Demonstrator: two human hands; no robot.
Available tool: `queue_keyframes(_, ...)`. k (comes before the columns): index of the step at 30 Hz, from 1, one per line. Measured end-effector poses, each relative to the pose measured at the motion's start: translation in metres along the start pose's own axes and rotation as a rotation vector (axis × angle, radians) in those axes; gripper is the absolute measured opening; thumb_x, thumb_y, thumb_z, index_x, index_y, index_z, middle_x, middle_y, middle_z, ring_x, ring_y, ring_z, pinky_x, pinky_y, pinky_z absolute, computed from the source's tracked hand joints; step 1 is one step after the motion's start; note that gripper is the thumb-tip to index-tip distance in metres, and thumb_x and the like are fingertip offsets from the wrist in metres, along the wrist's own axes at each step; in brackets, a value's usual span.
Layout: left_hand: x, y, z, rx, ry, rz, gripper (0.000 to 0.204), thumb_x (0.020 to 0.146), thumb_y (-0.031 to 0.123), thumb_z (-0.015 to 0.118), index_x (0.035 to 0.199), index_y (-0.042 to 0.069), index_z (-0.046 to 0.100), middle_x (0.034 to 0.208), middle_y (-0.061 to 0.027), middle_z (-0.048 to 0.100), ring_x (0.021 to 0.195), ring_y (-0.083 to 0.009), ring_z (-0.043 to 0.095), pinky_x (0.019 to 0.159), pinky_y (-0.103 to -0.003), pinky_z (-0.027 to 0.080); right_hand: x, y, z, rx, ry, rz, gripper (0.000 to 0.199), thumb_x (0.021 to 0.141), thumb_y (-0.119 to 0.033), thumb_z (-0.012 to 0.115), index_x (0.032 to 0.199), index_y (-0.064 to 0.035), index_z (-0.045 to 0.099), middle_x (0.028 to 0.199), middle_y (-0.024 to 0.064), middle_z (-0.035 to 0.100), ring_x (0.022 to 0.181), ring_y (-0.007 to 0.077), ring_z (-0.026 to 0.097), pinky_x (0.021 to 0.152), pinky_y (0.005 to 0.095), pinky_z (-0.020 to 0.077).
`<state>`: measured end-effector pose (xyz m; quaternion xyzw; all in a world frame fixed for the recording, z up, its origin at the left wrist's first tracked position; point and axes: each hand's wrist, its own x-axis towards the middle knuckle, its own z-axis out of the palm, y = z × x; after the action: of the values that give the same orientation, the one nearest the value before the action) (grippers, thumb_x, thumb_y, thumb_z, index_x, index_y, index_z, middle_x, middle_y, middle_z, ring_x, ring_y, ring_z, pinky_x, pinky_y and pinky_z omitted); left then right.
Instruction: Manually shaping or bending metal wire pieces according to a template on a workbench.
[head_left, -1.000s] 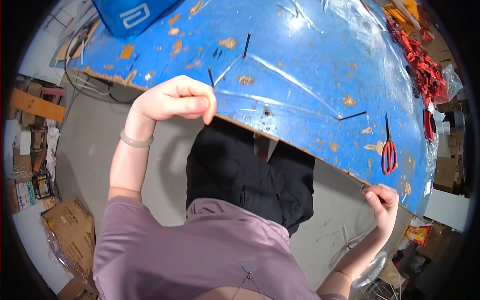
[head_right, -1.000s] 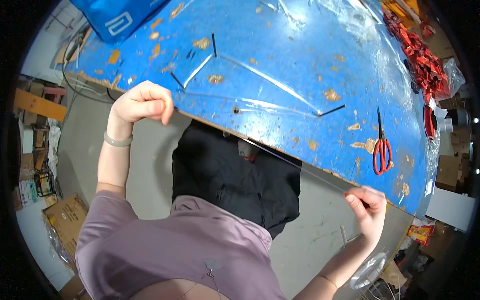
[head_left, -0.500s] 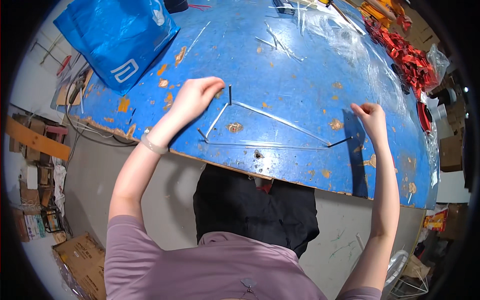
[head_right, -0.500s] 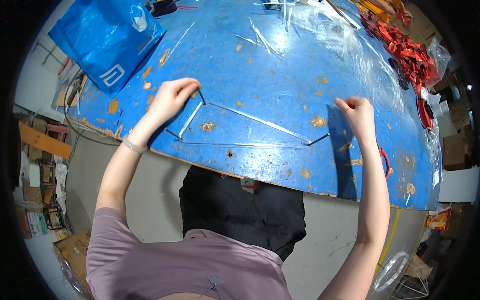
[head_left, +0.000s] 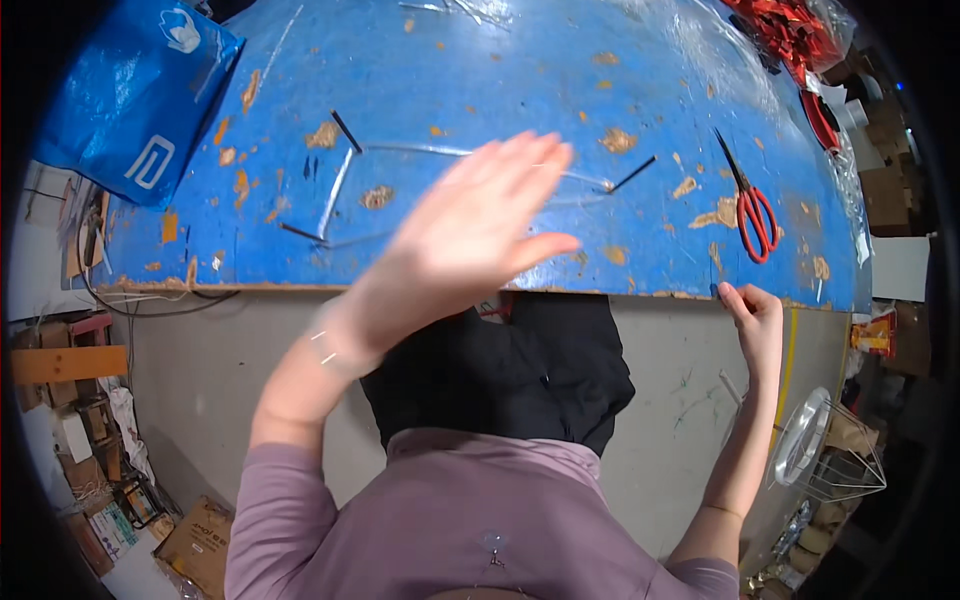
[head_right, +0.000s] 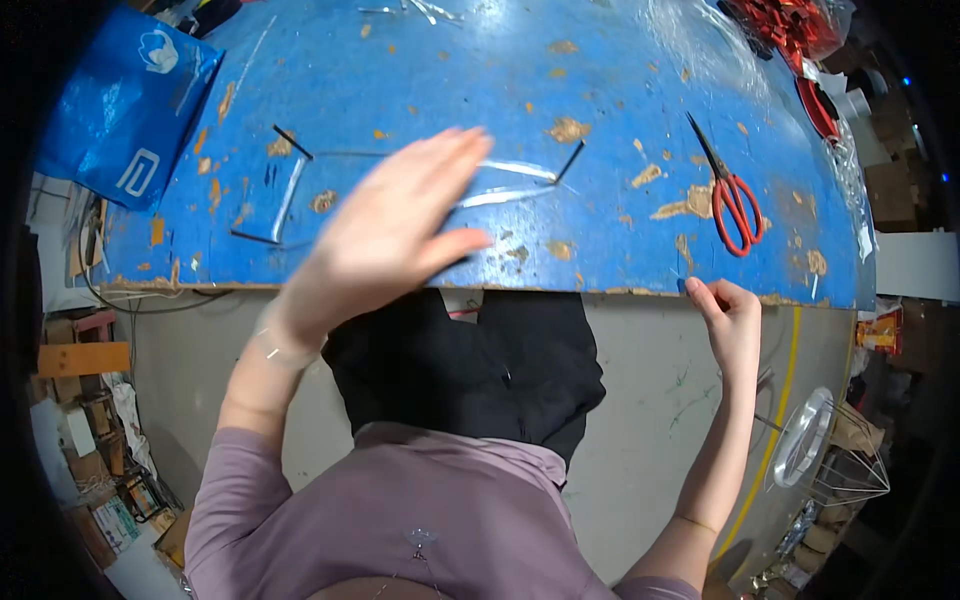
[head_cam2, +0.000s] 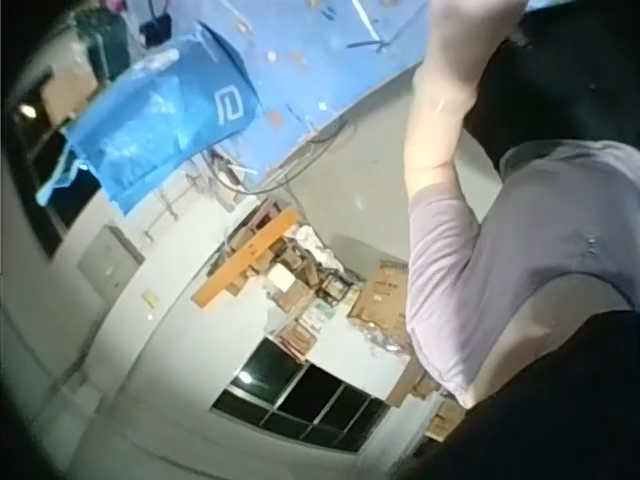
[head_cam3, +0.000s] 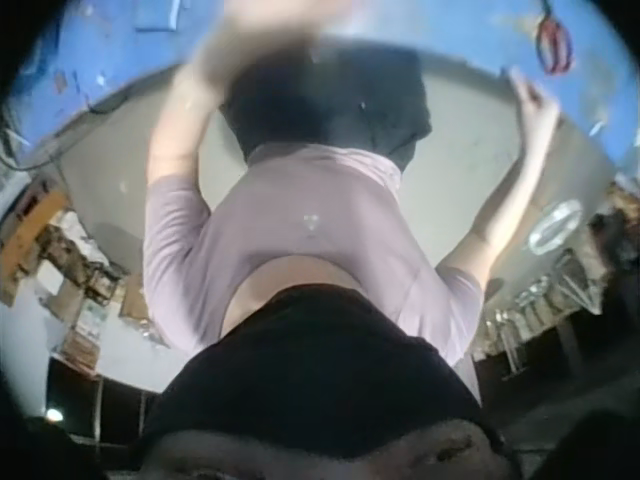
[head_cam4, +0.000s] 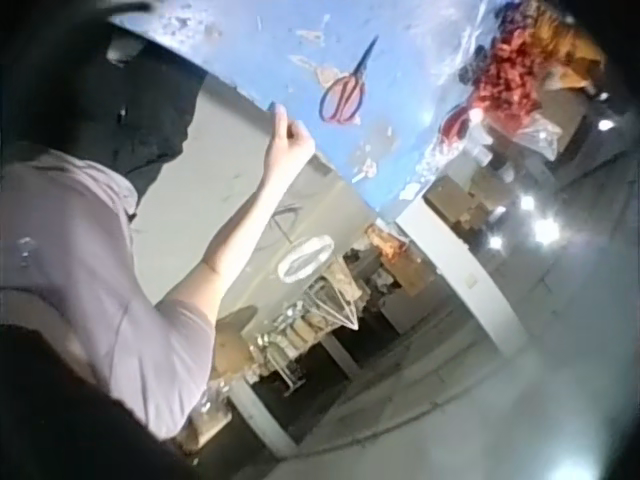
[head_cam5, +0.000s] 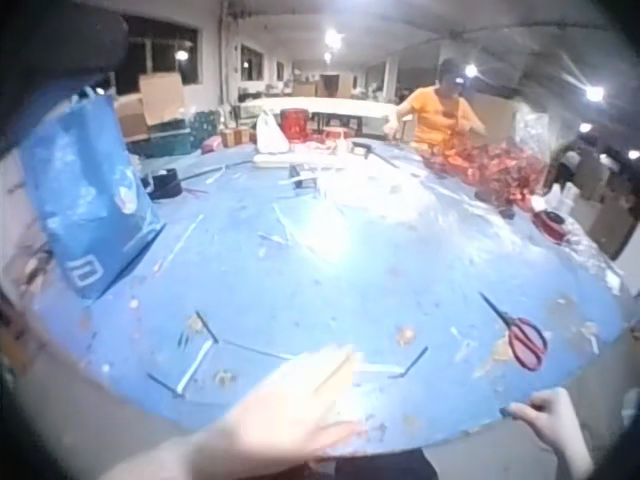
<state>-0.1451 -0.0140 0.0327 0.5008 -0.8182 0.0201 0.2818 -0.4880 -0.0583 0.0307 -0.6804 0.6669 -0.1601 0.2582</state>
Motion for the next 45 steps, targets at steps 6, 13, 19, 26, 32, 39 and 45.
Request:
queue_keyframes(6, 0.002, 0.024, 0.08, 0.056, -0.009, -0.069, 0.069, 0.081, 0.054, 0.042, 0.122, -0.002, 0.039, 0.127, -0.0218, 0.036, 0.124, -0.0318, 0.028, 0.102, -0.038, 0.021, -0.072, 0.082, -0.026, 0.035, 0.048, 0.096, 0.031, 0.079, -0.025, 0.062, 0.062, 0.0005, 0.056, 0.05, -0.0064, 0.036, 0.049, 0.003, 0.027, 0.044, 0.0207, 0.0187)
queue_keyframes(13, 0.015, 0.071, 0.069, 0.36, -0.279, -0.206, 0.047, 0.079, 0.042, 0.051, 0.1, 0.001, 0.054, 0.104, -0.0172, 0.052, 0.099, -0.0289, 0.047, 0.085, -0.037, 0.035, -0.226, 0.165, -0.02, 0.102, 0.09, 0.528, 0.028, 0.081, -0.025, 0.059, 0.062, -0.004, 0.057, 0.049, -0.0084, 0.035, 0.046, 0.0023, 0.027, 0.042, 0.021, 0.0182)
queue_keyframes(19, -0.024, 0.211, 0.081, -0.68, -0.296, 0.445, 0.036, 0.076, 0.033, 0.053, 0.062, 0.001, 0.057, 0.063, -0.0099, 0.056, 0.056, -0.0241, 0.052, 0.053, -0.036, 0.037, -0.287, 0.105, 0.023, 0.545, -0.117, 0.515, 0.021, 0.077, -0.017, 0.062, 0.061, -0.003, 0.06, 0.051, -0.0039, 0.047, 0.046, 0.0037, 0.035, 0.043, 0.0205, 0.024)
queue_keyframes(26, -0.06, 0.185, 0.064, -1.793, -1.13, 0.038, 0.03, 0.082, 0.026, 0.048, 0.078, -0.001, 0.06, 0.068, -0.0076, 0.058, 0.058, -0.0168, 0.051, 0.055, -0.029, 0.04, -0.229, 0.059, -0.024, 0.485, -0.502, 0.103, 0.016, 0.07, -0.014, 0.068, 0.067, 0.0012, 0.062, 0.056, 0.0023, 0.054, 0.05, 0.0077, 0.045, 0.046, 0.0214, 0.0323)
queue_keyframes(32, -0.117, 0.016, -0.031, -1.562, -0.799, -0.569, 0.018, 0.077, 0.015, 0.052, 0.067, 0.0, 0.058, 0.06, -0.0032, 0.056, 0.049, -0.0075, 0.047, 0.045, -0.019, 0.036, -0.165, 0.067, -0.067, 0.247, -0.365, -0.033, 0.022, 0.072, -0.023, 0.067, 0.069, -0.0013, 0.063, 0.06, 0.0031, 0.055, 0.054, 0.0084, 0.043, 0.049, 0.0222, 0.0308)
queue_keyframes(39, -0.173, -0.101, -0.07, -1.592, 0.079, -0.463, 0.038, 0.078, 0.037, 0.059, 0.064, 0.006, 0.043, 0.043, 0.0052, 0.035, 0.032, -0.0039, 0.028, 0.031, -0.018, 0.02, -0.061, 0.002, -0.06, 0.047, -0.235, -0.294, 0.021, 0.077, -0.02, 0.061, 0.073, -0.0001, 0.059, 0.063, -0.0004, 0.053, 0.058, 0.0065, 0.043, 0.053, 0.0213, 0.0322)
queue_keyframes(45, -0.131, -0.167, -0.091, -1.778, 0.198, -0.722, 0.026, 0.088, 0.026, 0.046, 0.071, 0.007, 0.049, 0.048, 0.0045, 0.041, 0.035, -0.0018, 0.031, 0.033, -0.016, 0.02, 0.048, -0.069, -0.029, -0.005, -0.036, -0.364, 0.024, 0.082, -0.023, 0.058, 0.08, 0.0012, 0.061, 0.065, -0.0036, 0.049, 0.062, 0.0032, 0.04, 0.055, 0.0179, 0.0314)
